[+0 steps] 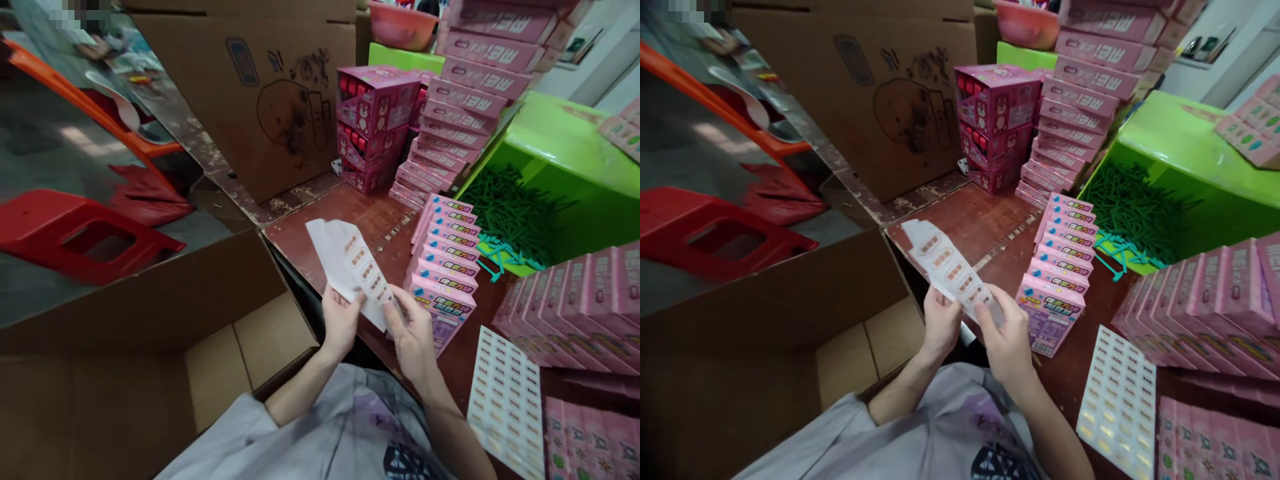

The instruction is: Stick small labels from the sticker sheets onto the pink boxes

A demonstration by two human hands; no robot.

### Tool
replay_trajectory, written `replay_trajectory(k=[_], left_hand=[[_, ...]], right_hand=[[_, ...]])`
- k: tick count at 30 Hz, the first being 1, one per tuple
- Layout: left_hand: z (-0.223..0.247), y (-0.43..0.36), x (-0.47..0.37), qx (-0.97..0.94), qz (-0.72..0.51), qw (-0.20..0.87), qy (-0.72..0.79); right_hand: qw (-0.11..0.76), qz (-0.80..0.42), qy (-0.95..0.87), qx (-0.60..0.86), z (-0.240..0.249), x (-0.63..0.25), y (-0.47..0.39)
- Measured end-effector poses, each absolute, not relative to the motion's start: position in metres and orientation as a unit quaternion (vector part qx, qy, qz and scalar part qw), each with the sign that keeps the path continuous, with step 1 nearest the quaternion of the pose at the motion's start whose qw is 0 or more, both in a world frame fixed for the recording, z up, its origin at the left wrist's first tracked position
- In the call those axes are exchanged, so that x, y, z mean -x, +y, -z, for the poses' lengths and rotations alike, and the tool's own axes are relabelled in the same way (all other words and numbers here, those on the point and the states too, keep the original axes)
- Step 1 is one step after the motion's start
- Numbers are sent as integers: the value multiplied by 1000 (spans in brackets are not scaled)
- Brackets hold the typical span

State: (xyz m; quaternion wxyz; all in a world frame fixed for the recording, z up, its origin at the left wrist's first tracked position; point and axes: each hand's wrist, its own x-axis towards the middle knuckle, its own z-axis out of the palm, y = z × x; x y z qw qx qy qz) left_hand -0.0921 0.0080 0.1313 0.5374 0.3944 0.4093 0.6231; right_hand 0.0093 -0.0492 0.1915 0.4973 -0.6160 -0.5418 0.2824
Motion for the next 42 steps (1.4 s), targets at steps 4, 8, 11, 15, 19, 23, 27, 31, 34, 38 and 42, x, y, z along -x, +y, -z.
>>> replay_trajectory(k=[4,8,11,15,19,23,27,31,34,38,42], left_hand=[[-130,1,87,-464,-598,525,390],[-139,8,94,-481,-607,547,317],[-146,25,96,-494,-566,565,341],[-141,40,90,-514,-449,609,404],[-133,36,82,-544,-435,597,399],[-135,28,78,-590,-420,570,388],[-141,23,74,-626,-372,568,385],[-138,21,70,-632,-337,572,400],[-129,23,68,-634,-342,564,404],[-120,23,67,-634,-366,535,422],[-118,22,71,-634,-395,499,439]], right_hand=[[498,-226,-515,660,-186,-26,-56],[442,-234,-529,686,-183,-61,-68],[381,-305,-572,659,-189,-91,-74],[366,-339,-559,662,-195,-119,-82],[419,-291,-508,694,-190,-128,-87],[440,-220,-530,690,-179,-133,-90],[440,-177,-579,663,-172,-138,-92],[474,-117,-601,632,-164,-141,-91],[480,-89,-635,599,-160,-140,-91],[511,-87,-620,589,-168,-145,-83],[505,-59,-592,626,-181,-161,-63]])
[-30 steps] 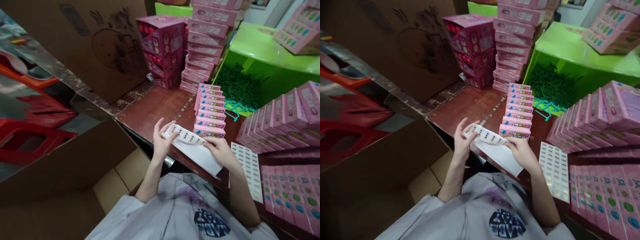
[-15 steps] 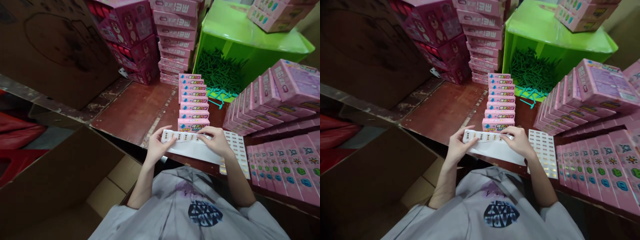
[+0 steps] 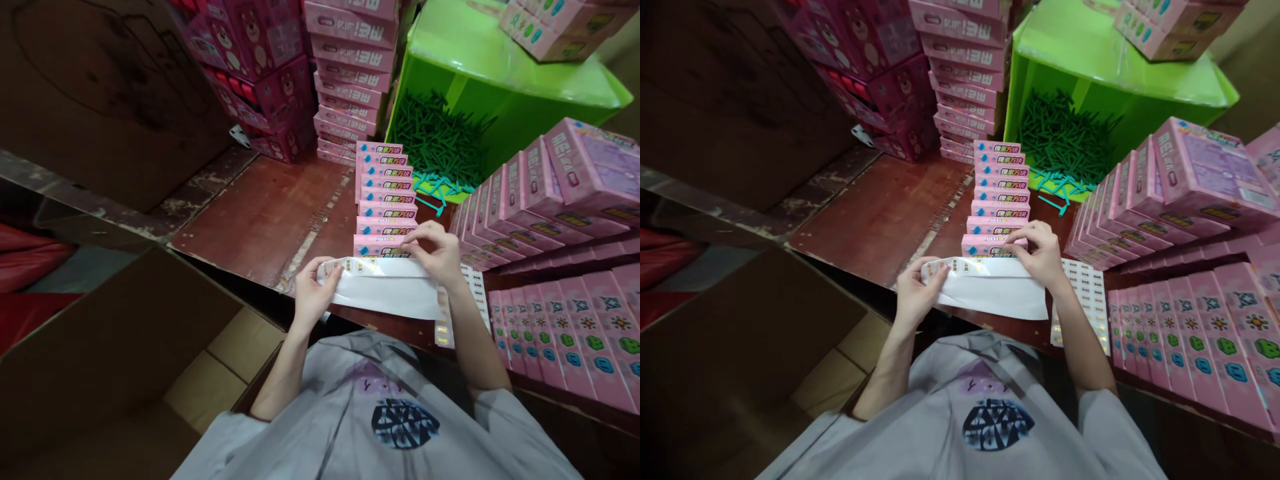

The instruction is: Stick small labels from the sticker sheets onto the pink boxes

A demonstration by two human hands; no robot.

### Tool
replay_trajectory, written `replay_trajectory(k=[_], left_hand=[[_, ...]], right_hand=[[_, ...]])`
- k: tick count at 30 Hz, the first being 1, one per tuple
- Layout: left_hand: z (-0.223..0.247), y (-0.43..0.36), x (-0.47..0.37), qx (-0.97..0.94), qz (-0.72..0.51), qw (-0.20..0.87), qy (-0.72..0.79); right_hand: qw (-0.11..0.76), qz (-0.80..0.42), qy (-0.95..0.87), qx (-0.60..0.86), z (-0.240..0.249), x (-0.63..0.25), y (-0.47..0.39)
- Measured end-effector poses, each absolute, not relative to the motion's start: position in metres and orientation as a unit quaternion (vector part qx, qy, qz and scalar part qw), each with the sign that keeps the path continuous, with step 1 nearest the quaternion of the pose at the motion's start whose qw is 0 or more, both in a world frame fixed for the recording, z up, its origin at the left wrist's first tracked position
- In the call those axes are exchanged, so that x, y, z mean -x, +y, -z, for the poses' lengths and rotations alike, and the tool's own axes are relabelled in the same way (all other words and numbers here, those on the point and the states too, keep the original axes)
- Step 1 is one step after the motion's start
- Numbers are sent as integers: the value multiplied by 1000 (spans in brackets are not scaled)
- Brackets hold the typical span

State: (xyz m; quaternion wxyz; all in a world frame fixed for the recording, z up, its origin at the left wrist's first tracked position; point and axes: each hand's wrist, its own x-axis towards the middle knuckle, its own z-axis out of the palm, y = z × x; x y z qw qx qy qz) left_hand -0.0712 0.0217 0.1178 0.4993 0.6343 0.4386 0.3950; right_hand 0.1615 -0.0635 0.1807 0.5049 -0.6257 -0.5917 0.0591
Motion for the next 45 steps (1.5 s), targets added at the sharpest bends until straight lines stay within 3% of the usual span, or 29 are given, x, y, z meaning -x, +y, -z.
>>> replay_trajectory(k=[5,10,14,18,23,34,45], left_hand=[[-120,20,79,-638,-399,490,440],[-123,18,79,-645,-399,486,435],[-127,14,77,-663,-404,469,421],[-130,10,74,-687,-406,457,394],[-132,7,66,-681,-413,474,376],[-128,9,62,-632,-419,515,400],[-128,7,59,-628,-411,514,415]], right_hand=[[372,-35,-650,661,-178,-176,-43],[311,61,-656,685,-173,-170,-52],[319,104,-663,669,-186,-154,-68],[295,1,-741,603,-192,-139,-76],[370,-45,-739,561,-185,-142,-73],[413,-31,-737,534,-177,-140,-65],[384,-8,-749,540,-169,-147,-71]])
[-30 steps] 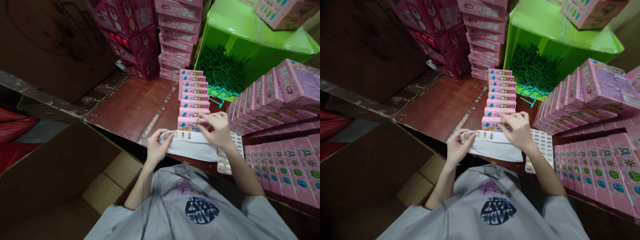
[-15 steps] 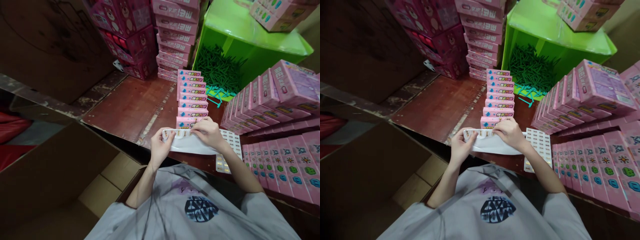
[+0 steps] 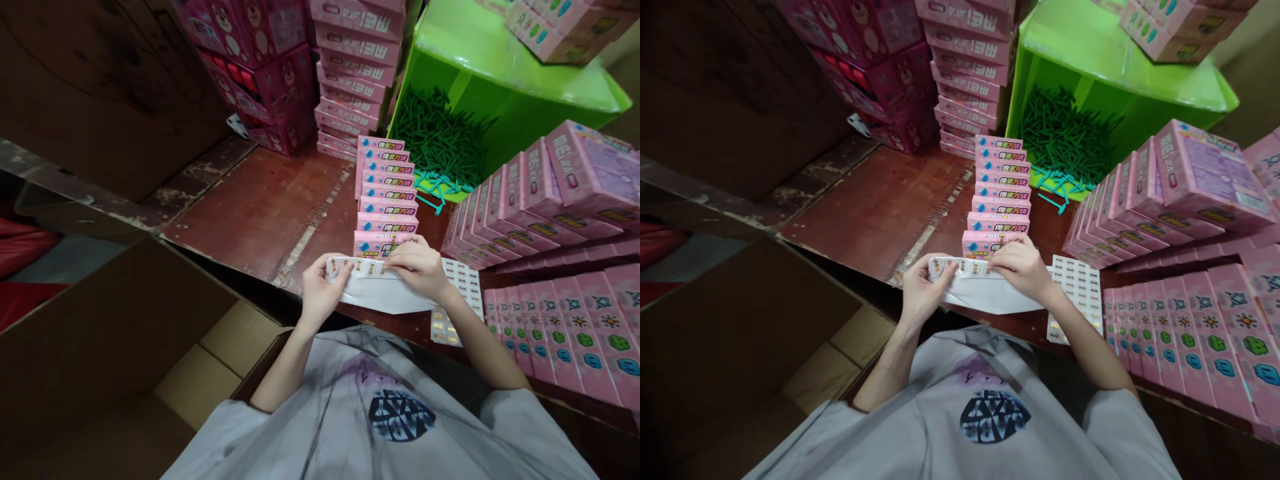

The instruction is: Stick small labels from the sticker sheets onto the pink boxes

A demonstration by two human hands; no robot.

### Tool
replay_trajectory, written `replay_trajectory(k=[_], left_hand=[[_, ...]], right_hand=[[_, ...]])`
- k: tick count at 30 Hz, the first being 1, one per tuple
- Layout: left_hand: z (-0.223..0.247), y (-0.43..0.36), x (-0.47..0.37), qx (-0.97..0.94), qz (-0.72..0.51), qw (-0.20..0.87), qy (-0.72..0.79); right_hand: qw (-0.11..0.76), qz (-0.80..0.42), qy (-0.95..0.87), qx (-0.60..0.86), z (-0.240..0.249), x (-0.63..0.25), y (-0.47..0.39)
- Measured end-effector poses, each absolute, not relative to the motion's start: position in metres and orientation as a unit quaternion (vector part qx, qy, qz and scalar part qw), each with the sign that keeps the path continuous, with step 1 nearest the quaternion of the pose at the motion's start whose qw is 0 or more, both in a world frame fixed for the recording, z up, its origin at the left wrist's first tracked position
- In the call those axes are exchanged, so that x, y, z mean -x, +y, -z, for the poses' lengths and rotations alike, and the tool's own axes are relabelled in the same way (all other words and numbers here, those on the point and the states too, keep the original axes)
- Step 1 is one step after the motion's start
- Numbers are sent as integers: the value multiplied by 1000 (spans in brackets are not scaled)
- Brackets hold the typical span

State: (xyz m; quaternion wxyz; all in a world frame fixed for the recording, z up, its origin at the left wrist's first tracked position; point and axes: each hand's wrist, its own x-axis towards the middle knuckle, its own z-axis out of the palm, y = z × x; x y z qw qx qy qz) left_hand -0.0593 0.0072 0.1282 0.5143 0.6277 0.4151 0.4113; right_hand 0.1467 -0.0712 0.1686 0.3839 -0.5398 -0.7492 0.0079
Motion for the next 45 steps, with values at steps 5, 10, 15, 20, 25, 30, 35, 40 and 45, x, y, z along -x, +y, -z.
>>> replay_trajectory(k=[5,10,15,20,25,30,35,40,45], left_hand=[[-128,8,57,-633,-412,500,424],[-129,10,57,-641,-414,491,421],[-131,8,57,-645,-396,501,420],[-135,7,59,-644,-398,496,425],[-139,6,58,-650,-404,494,413],[-144,0,51,-662,-404,502,383],[-147,-5,40,-644,-411,515,390],[-146,-5,36,-625,-412,528,402],[-139,0,38,-615,-408,534,413]], right_hand=[[374,-13,-746,551,-174,-146,-77],[461,-48,-648,605,-199,-161,-61],[361,-43,-671,646,-202,-192,-16],[251,3,-689,680,-185,-205,-2],[298,33,-680,669,-201,-182,-31],[285,-105,-766,567,-213,-153,-55],[311,-112,-749,574,-206,-153,-59],[333,-73,-749,568,-198,-156,-59],[324,-54,-766,553,-192,-153,-61]])
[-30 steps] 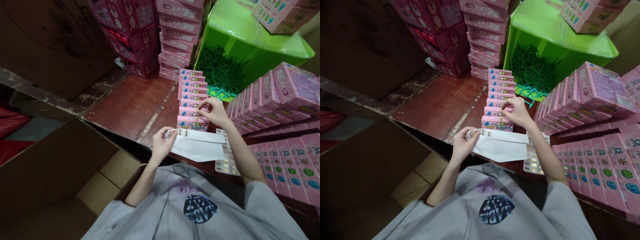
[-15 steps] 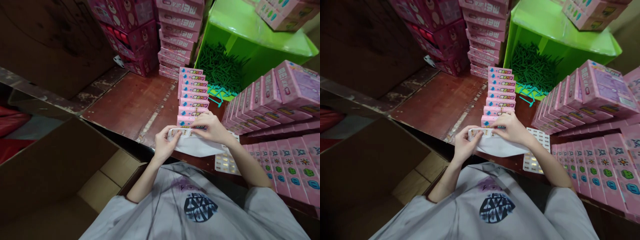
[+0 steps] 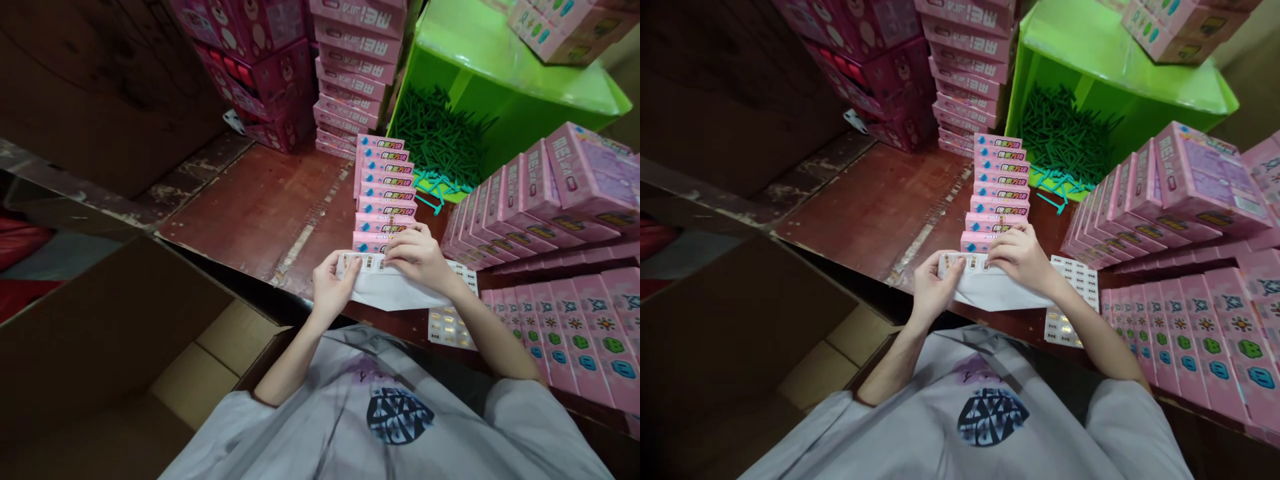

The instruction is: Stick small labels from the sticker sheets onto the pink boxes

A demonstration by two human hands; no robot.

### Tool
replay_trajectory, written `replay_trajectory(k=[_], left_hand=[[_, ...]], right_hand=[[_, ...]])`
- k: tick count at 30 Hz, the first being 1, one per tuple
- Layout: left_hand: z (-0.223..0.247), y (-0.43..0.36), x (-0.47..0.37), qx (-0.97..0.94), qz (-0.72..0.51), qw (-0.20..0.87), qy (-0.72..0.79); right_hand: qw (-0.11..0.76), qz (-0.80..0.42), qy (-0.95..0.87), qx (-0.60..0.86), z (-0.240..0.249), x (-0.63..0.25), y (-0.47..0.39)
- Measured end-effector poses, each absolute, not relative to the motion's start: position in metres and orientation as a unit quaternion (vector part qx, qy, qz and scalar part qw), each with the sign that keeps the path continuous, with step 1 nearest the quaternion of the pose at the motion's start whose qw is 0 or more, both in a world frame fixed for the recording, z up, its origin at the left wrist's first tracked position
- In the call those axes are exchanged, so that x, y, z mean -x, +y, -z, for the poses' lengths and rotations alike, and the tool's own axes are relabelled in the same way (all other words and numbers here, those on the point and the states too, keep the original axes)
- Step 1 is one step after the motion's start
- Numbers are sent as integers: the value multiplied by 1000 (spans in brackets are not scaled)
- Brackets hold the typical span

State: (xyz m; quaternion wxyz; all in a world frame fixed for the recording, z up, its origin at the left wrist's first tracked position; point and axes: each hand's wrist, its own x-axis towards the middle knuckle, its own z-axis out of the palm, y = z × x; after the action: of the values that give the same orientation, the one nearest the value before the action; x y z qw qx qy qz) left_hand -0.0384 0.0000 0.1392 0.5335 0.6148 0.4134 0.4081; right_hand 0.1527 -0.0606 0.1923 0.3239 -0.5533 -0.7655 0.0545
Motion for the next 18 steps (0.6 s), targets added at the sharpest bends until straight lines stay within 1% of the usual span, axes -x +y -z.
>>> replay_trajectory(k=[2,3,5,7,8,10,14,16,18], left_hand=[[-137,2,39,-611,-408,534,418],[-135,3,40,-611,-408,534,420],[-134,5,41,-611,-408,534,419],[-133,5,41,-610,-408,538,415],[-133,6,41,-609,-408,539,414],[-133,5,42,-609,-407,541,413],[-133,4,44,-613,-399,540,417],[-132,4,46,-614,-395,537,422],[-132,4,48,-614,-395,534,426]], right_hand=[[318,-87,-764,554,-195,-152,-61],[330,-106,-755,557,-199,-154,-60],[380,-117,-714,576,-207,-161,-55],[410,-72,-670,615,-214,-175,-42],[403,-41,-657,636,-217,-183,-33],[359,5,-649,671,-217,-200,-13],[269,17,-662,700,-201,-222,21],[225,35,-673,703,-194,-224,28],[199,68,-678,705,-193,-222,27]])
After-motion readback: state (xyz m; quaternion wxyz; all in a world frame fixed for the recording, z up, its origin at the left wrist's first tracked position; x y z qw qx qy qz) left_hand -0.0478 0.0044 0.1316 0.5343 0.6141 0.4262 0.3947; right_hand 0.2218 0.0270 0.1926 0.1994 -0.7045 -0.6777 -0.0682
